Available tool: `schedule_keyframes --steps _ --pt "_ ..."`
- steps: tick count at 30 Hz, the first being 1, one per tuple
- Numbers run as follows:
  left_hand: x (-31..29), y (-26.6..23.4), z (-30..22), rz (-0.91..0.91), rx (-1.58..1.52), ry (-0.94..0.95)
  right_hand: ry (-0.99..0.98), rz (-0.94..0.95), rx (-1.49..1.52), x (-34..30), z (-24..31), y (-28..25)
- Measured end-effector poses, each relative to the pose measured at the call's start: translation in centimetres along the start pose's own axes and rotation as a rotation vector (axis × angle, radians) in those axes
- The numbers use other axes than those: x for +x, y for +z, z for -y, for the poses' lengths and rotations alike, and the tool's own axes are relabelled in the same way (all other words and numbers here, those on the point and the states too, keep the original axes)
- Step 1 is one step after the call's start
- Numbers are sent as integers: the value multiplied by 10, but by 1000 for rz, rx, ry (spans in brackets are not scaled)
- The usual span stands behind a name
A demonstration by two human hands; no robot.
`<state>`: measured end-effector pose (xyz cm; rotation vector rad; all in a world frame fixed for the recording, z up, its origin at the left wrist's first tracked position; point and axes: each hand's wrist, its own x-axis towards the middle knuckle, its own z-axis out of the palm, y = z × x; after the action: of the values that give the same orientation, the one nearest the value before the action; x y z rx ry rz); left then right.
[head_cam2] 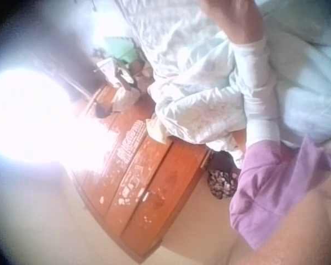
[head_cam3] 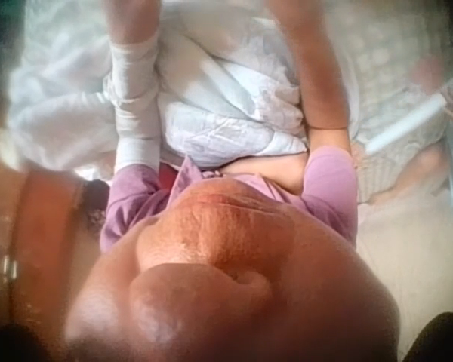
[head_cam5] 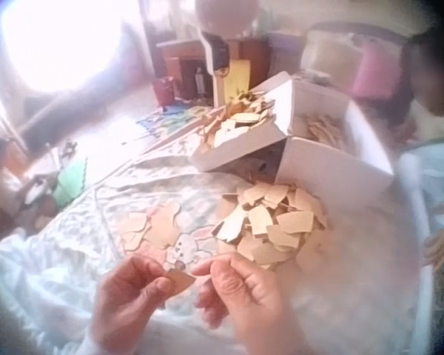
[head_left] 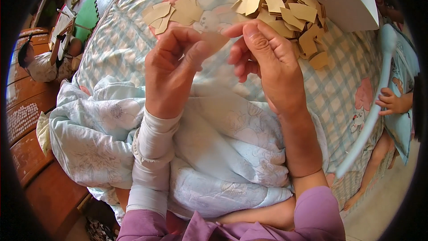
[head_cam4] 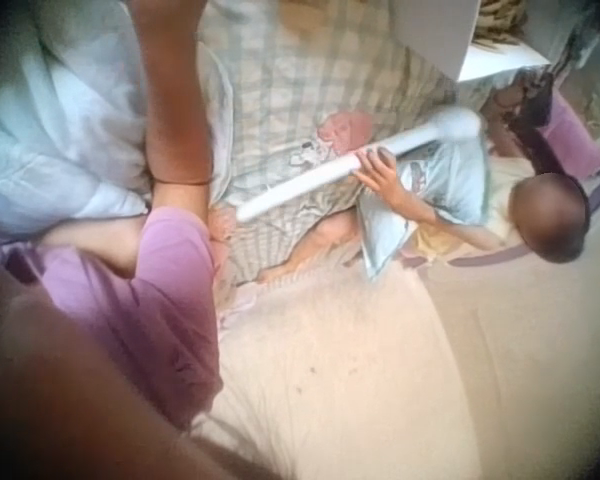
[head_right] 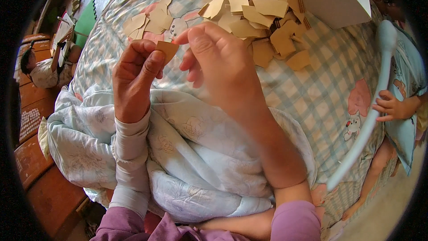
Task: The person picks up paper shapes one by one from a pile and places them into a cardboard box.
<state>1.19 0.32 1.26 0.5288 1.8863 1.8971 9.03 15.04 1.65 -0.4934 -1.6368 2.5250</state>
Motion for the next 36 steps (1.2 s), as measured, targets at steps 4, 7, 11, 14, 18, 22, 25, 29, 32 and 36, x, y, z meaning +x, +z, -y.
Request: schedule_keyframes --steps 4,7,11,14,18,22,25,29,32,36 --pt "-1 -2 -1 35 141 59 -25 -6 -89 -1 0 8" --pt "2 -2 6 59 144 335 -7 8 150 -1 -4 11" --pt "3 2 3 -172 104 348 -245 -103 -19 -1 -9 16" --pt "-4 7 4 -30 -21 235 -304 -184 -63 -3 -10 21" --pt "-7 9 4 -2 15 210 -290 -163 -249 -4 -9 21" --pt "-7 10 0 -62 -55 176 -411 -177 -247 0 -18 21" --pt "-6 11 1 -54 -45 169 -459 -205 -270 0 -19 21" --pt "-7 11 1 -70 -36 202 -367 -201 -202 -1 -15 25" --pt "-10 12 -2 -133 139 229 -336 -212 -190 -3 -14 25" --pt "-9 12 7 -177 350 338 -591 -274 -546 -2 -21 20"
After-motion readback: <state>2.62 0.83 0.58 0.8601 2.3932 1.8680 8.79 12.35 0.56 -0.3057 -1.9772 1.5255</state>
